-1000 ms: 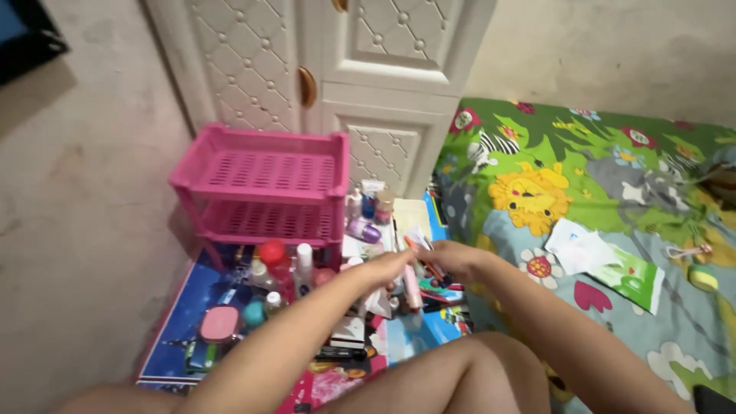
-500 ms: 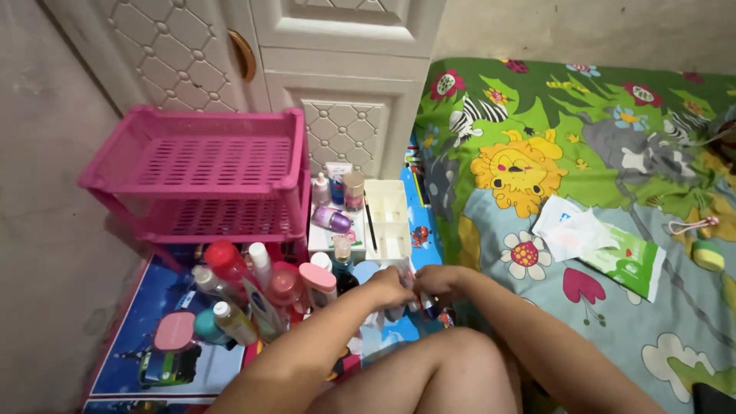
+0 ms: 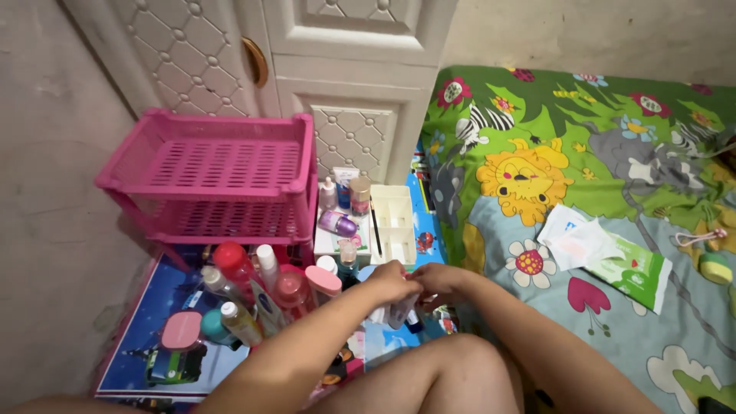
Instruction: Organizing various skincare and cosmetic bottles into a small tiered plastic shelf.
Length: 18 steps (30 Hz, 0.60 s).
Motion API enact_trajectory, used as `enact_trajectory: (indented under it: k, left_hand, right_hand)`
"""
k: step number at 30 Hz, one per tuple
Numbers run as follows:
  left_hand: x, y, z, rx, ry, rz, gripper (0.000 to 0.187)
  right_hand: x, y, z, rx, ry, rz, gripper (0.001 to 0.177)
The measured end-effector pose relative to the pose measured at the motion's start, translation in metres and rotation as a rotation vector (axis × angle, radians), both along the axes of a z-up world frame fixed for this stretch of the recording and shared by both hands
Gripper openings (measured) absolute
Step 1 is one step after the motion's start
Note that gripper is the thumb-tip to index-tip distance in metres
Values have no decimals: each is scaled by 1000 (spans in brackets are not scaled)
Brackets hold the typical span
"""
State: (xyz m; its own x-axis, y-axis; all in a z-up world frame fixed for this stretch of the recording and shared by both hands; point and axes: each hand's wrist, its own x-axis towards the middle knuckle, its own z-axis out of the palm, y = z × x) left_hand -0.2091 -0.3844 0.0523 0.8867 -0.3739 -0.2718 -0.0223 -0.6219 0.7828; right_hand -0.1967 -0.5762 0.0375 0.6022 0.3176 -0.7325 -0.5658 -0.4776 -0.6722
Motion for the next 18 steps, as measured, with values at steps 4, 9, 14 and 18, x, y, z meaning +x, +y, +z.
enact_trajectory:
  k: [4, 9, 14, 18]
  left_hand:
    - [21, 18, 23, -25, 51, 58, 66]
    - [50, 62, 76, -797, 507, 214, 36]
    - [69, 125, 114, -1094, 410, 263, 21]
    - [58, 172, 166, -1171, 296, 369, 21]
  right_hand:
    - [11, 15, 51, -167, -50, -46, 30]
    - [35, 42, 111, -75, -411, -247, 35]
    - [11, 121, 206, 143, -505, -268, 37]
    - [6, 176, 235, 288, -536, -238, 36]
